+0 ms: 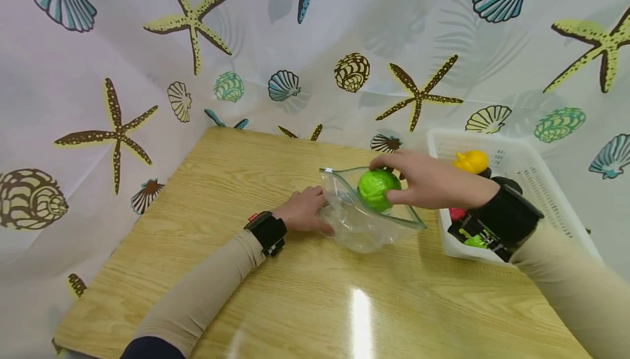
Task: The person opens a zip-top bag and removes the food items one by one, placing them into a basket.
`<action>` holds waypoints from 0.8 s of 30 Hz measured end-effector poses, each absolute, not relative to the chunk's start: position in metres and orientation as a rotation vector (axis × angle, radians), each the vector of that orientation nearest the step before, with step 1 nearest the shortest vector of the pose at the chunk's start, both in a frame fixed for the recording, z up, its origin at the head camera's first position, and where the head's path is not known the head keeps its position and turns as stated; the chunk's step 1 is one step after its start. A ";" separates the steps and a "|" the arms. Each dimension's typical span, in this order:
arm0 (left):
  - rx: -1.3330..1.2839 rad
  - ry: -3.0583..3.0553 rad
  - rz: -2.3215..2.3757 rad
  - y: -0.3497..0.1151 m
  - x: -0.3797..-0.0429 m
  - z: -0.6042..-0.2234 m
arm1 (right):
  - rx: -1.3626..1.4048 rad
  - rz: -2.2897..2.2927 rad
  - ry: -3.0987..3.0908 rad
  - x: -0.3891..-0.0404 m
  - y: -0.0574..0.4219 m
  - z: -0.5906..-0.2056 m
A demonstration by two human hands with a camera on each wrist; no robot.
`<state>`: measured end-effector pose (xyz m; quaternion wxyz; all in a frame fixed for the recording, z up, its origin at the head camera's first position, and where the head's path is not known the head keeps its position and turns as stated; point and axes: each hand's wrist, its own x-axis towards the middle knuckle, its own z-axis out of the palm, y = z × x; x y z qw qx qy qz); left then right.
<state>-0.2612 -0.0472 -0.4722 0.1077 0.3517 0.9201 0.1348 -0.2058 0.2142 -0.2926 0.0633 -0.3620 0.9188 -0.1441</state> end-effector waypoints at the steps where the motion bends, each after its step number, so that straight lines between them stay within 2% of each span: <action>1: 1.039 2.710 0.388 -0.047 -0.261 -0.472 | -1.078 -0.458 2.798 -0.204 0.220 -0.288; 10: 1.061 2.711 0.362 -0.044 -0.261 -0.469 | -0.908 -0.484 2.972 -0.185 0.291 -0.269; 17: 1.039 2.728 0.325 -0.047 -0.260 -0.467 | -0.595 -0.345 3.047 -0.190 0.353 -0.283; 24: 1.047 2.700 0.380 -0.047 -0.259 -0.474 | -0.335 -0.313 2.976 -0.205 0.396 -0.303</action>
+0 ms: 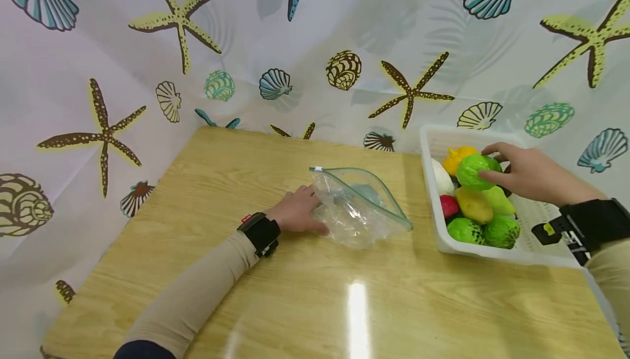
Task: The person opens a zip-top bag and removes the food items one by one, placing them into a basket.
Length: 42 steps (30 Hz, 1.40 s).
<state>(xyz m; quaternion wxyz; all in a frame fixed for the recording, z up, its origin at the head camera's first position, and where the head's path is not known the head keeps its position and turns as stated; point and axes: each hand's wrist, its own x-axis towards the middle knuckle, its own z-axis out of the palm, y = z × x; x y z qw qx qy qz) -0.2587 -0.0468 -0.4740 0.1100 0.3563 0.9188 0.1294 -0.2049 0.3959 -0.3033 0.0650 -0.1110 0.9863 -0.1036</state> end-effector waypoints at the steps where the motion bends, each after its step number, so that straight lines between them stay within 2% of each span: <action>1: 1.047 2.698 0.380 -0.047 -0.258 -0.475 | -0.327 -0.294 2.975 -0.208 0.400 -0.308; 12: 1.042 2.699 0.368 -0.047 -0.253 -0.473 | -0.364 -0.195 2.929 -0.231 0.428 -0.343; 19: 1.039 2.705 0.402 -0.046 -0.252 -0.475 | -0.302 -0.105 2.857 -0.232 0.422 -0.348; 28: 1.041 2.706 0.386 -0.042 -0.253 -0.476 | -0.360 -0.054 2.889 -0.224 0.406 -0.346; 32: 1.038 2.701 0.374 -0.043 -0.254 -0.476 | -0.442 -0.083 2.960 -0.212 0.381 -0.337; 42: 1.054 2.686 0.366 -0.048 -0.256 -0.469 | -0.805 -0.262 2.888 -0.169 0.271 -0.326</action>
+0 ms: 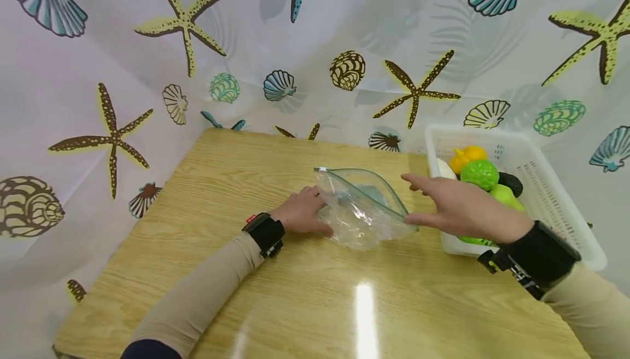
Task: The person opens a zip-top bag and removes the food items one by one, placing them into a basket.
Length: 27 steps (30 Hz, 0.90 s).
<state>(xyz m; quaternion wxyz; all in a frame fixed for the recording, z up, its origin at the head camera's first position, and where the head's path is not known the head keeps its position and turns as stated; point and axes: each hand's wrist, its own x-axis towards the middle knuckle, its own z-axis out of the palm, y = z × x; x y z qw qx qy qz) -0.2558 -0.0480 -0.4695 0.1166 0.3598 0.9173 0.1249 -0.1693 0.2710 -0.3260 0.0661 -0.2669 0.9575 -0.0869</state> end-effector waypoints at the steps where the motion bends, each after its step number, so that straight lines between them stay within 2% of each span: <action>1: 1.057 2.681 0.366 -0.047 -0.256 -0.469 | -0.815 -0.244 2.874 -0.166 0.265 -0.328; 8: 1.047 2.674 0.409 -0.041 -0.259 -0.470 | -0.849 -0.227 2.857 -0.162 0.248 -0.342; 15: 1.048 2.668 0.687 -0.042 -0.265 -0.466 | -0.944 -0.207 2.990 -0.161 0.246 -0.341; 27: 1.003 2.755 1.048 -0.052 -0.294 -0.445 | -1.343 -0.150 3.213 -0.162 0.235 -0.333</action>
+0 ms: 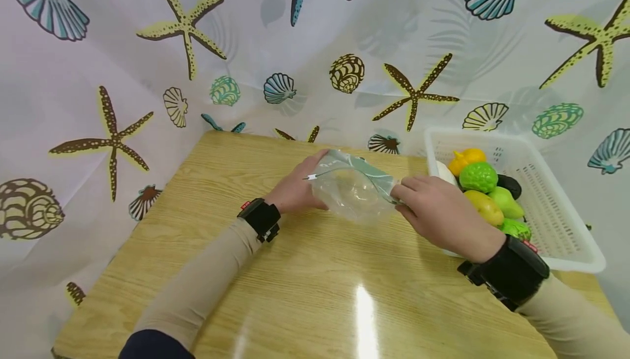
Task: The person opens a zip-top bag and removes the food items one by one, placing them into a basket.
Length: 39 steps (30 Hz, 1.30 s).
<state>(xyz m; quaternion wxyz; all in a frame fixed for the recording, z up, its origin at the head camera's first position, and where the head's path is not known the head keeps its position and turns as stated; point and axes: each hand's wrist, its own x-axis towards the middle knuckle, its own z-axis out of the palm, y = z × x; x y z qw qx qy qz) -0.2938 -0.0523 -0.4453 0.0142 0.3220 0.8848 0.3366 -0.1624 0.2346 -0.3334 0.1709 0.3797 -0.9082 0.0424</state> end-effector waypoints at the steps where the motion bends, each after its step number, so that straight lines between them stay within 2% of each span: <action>1: 1.004 2.758 1.042 -0.054 -0.296 -0.444 | 1.085 0.113 -2.548 -0.163 0.234 -0.333; 7: 1.029 2.711 0.947 -0.070 -0.297 -0.430 | 1.084 0.043 -2.413 -0.167 0.232 -0.335; 16: 1.056 2.574 1.506 -0.084 -0.277 -0.391 | 1.098 -0.109 -2.362 -0.172 0.225 -0.351; 20: 1.160 2.548 1.304 -0.078 -0.258 -0.379 | 1.130 -0.169 -2.378 -0.172 0.219 -0.362; 26: 1.200 2.652 0.744 -0.075 -0.236 -0.393 | 1.145 -0.241 -2.440 -0.169 0.213 -0.381; 32: 1.214 2.675 0.620 -0.076 -0.234 -0.416 | 1.130 -0.227 -2.559 -0.167 0.215 -0.396; 39: 1.245 2.704 0.550 -0.074 -0.235 -0.425 | 1.116 -0.195 -2.633 -0.165 0.217 -0.407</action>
